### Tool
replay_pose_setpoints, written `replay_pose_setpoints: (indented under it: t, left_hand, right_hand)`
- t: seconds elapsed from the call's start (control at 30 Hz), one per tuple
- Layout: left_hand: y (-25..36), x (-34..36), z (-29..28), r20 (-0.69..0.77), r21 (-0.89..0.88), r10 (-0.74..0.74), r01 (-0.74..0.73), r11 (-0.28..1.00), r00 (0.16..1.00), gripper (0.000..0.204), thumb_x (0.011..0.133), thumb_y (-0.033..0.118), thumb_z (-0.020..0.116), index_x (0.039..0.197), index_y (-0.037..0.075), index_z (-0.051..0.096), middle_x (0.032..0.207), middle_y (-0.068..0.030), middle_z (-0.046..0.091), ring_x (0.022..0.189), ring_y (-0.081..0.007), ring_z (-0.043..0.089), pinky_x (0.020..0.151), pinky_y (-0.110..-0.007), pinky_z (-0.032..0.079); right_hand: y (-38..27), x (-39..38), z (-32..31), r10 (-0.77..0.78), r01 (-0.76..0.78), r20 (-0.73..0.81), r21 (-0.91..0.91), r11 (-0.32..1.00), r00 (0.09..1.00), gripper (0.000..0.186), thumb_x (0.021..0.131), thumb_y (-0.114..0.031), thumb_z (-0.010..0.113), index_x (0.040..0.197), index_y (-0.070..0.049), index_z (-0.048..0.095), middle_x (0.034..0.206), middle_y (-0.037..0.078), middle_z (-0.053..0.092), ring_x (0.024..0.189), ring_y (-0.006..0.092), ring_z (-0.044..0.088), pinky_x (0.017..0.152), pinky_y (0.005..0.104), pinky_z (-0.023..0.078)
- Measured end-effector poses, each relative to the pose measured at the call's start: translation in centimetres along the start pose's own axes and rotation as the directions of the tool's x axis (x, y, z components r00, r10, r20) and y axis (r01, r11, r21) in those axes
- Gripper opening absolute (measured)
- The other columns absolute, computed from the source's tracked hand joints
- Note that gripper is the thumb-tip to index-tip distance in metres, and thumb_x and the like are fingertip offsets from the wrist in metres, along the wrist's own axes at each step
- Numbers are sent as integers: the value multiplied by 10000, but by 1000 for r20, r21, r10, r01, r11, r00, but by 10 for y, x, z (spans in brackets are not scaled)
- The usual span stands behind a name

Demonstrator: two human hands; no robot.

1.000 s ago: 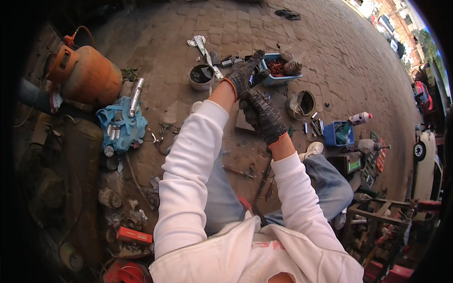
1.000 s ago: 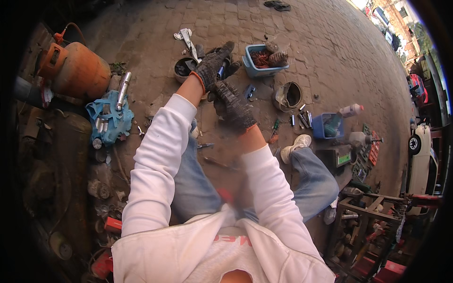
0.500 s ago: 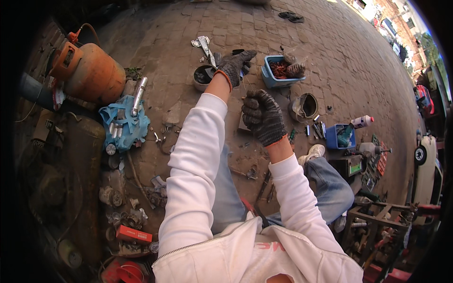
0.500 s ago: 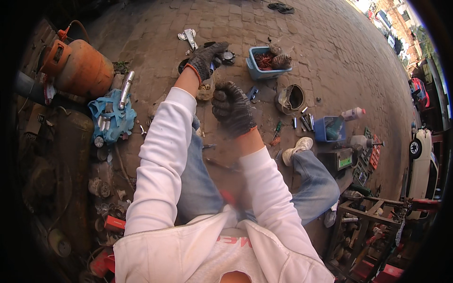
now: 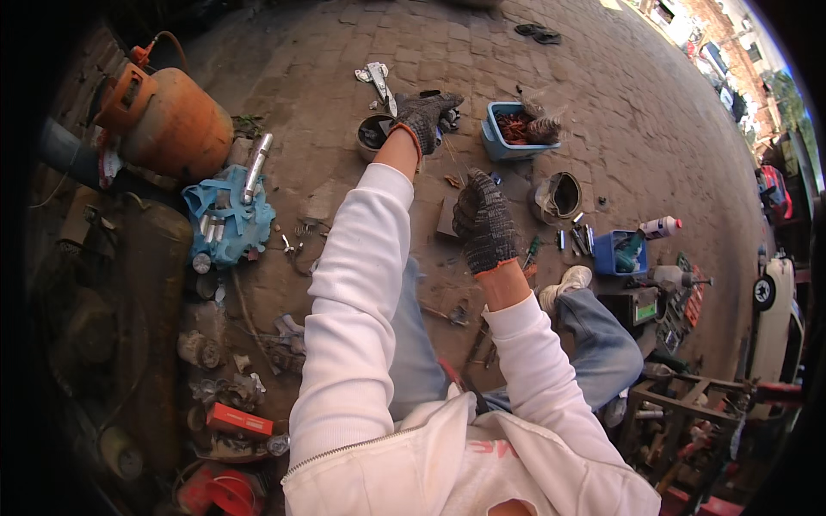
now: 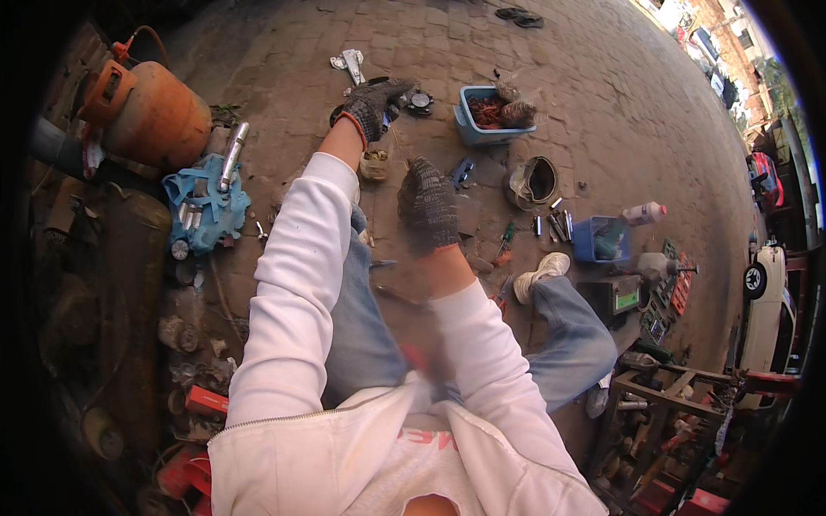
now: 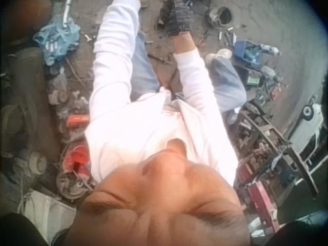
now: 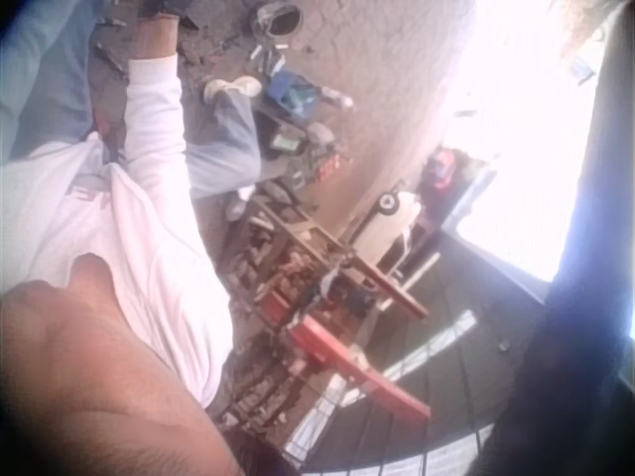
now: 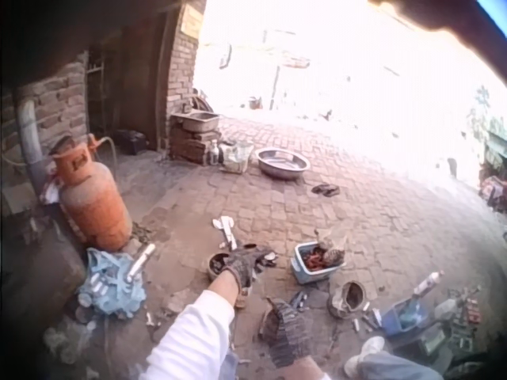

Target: The person sits on the ground and uses a screwdriver to manipulate small mechanical components, including a blue cylindrical part and a metal rod. They repeatedly insert, twist, and remove the rod from the cylinder, handling the parts with gloved hands.

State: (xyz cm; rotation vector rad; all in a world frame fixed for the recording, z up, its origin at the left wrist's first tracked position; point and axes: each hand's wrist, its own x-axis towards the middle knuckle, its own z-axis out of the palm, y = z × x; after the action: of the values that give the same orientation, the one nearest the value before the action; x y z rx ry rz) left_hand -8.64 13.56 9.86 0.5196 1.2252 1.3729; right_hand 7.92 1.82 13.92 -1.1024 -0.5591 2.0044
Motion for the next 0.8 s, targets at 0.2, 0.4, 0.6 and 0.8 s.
replay_pose_setpoints:
  t: [0.2,0.4,0.6,0.8]
  left_hand:
    - [-24,36,-22,316,431,373,-482,763,872,105,814,200,660,812,96,645,710,-44,630,547,-135,540,451,-310,408]
    - [-8,13,-15,185,326,59,-118,938,981,173,810,240,670,835,71,644,692,-50,617,557,-144,536,493,-340,449]
    - [-14,9,-5,349,191,33,-105,976,937,305,785,316,721,858,40,617,685,-13,568,566,-80,531,488,-200,454]
    - [-23,16,6,277,83,42,-68,994,960,257,798,320,704,844,76,639,741,-22,622,542,-84,536,460,-203,446]
  right_hand:
    - [8,-13,-9,-302,290,-42,-179,940,952,109,878,-219,564,890,-113,588,667,-31,524,585,107,472,534,219,378]
    - [-3,-12,-35,-665,692,389,-669,272,638,220,886,-241,589,1022,-68,590,810,-26,553,702,67,476,602,234,388]
    - [-41,-14,-25,-515,530,173,-49,847,839,356,920,-250,550,1201,-36,507,941,6,581,787,91,545,755,277,478]
    - [-35,5,-11,-418,287,310,390,875,854,210,924,-275,527,964,-72,556,840,45,572,798,193,549,776,324,486]
